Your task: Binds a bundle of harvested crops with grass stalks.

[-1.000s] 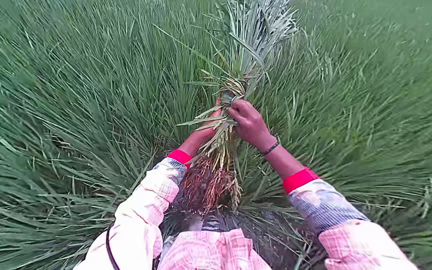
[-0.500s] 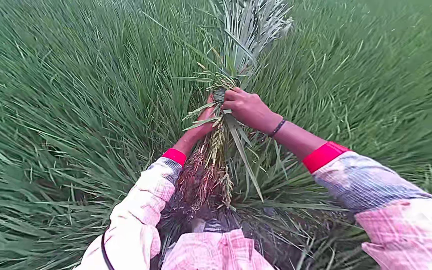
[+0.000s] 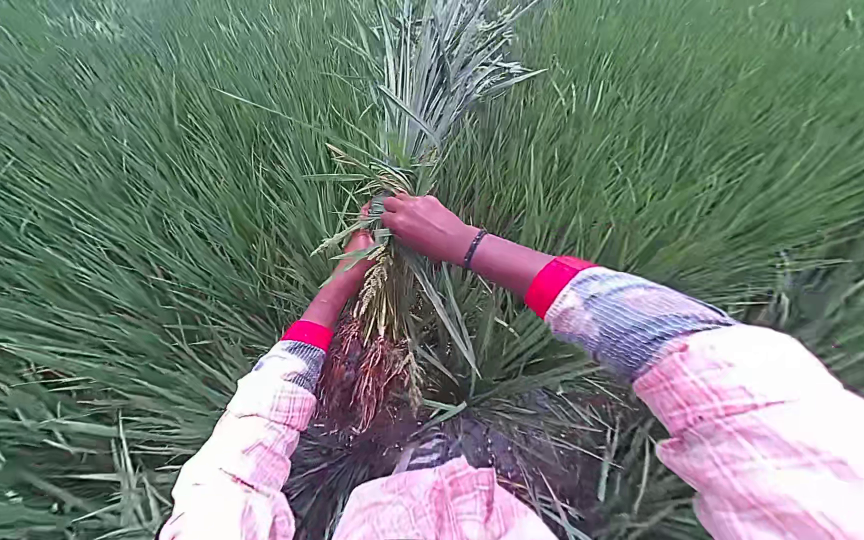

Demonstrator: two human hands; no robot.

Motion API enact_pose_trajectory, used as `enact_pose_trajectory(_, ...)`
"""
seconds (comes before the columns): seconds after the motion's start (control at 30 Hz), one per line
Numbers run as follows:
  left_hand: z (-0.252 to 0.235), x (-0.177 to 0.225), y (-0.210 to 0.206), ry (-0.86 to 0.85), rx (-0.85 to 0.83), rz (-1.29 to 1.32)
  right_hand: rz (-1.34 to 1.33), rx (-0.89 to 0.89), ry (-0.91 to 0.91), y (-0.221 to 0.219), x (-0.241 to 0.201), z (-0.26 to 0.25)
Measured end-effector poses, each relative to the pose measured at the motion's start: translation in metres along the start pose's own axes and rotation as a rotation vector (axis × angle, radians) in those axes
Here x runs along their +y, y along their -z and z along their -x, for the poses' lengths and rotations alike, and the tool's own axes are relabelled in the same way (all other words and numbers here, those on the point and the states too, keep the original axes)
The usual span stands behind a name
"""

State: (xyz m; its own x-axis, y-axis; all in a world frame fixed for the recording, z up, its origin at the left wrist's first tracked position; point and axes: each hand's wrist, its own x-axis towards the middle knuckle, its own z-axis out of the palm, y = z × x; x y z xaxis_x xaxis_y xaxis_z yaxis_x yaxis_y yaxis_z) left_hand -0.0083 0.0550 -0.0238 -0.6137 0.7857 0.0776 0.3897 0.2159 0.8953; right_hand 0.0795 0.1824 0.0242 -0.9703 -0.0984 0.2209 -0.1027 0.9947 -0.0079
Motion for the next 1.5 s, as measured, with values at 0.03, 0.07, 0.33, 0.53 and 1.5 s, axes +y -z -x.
enact_pose_trajectory(0.03,-0.003,0.001,-0.003,0.025,0.021,0.01,-0.003,0.013,-0.041,-0.004,-0.002,0.0)
enact_pose_trajectory(0.07,-0.004,0.001,-0.004,0.025,0.019,0.034,-0.016,0.035,-0.083,-0.008,-0.003,0.0)
enact_pose_trajectory(0.33,-0.006,-0.002,-0.009,-0.018,-0.047,-0.015,-0.088,0.297,-0.442,-0.025,0.005,-0.016)
enact_pose_trajectory(0.53,0.002,-0.016,-0.012,-0.013,-0.062,0.101,0.098,0.585,-0.344,-0.059,0.002,-0.008)
enact_pose_trajectory(1.5,-0.018,-0.048,-0.039,-0.124,-0.056,-0.024,-0.102,0.23,-0.416,-0.046,0.004,0.043)
